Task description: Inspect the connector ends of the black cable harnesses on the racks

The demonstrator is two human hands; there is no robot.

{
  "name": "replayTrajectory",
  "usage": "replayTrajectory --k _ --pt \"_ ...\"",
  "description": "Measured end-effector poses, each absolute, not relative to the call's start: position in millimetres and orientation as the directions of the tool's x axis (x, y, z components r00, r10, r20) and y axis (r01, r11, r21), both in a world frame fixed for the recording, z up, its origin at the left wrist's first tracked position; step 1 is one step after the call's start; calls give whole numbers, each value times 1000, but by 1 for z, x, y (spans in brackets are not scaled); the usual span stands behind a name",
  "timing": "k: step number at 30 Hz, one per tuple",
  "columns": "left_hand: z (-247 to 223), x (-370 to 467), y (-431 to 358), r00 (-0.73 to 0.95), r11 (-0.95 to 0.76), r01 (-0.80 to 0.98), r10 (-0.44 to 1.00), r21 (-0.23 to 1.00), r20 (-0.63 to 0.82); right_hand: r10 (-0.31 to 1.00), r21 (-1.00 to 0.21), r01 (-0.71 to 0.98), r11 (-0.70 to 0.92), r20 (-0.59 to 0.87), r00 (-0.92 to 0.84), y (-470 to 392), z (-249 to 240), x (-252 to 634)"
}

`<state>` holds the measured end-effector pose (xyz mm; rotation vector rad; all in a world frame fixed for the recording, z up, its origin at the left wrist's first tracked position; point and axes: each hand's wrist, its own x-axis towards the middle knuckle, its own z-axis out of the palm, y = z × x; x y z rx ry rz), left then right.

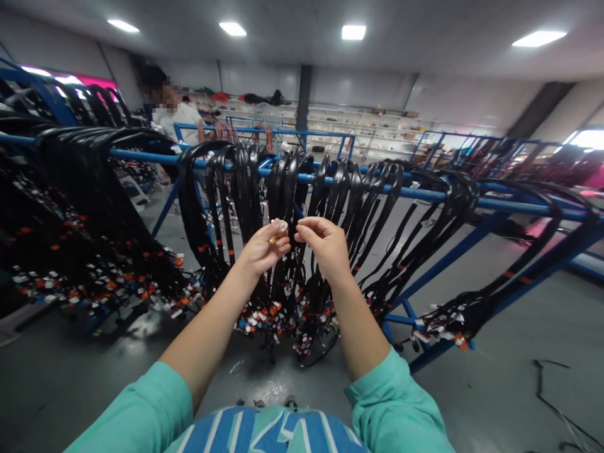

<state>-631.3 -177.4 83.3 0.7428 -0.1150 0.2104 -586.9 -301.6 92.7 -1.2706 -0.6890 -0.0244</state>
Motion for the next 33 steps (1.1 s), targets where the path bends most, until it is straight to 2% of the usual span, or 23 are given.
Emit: replayTrajectory --k 3,12,18,26,33 --pt "80 -632 -172 975 687 -215 109 694 194 378 -846 459 270 532 758 -297 96 -583" --pt "73 -631 -166 966 539 -259 146 801 214 393 -732 674 100 652 649 -279 93 -585" --pt "69 -629 -165 958 508 -285 166 813 232 391 -703 709 53 668 633 -273 89 -591" --pt "65 -629 -163 950 483 -309 191 819 246 414 -740 668 82 635 652 -271 82 -589" --pt "64 -630 -162 948 457 -311 203 833 243 406 -703 710 33 659 634 -273 84 -593"
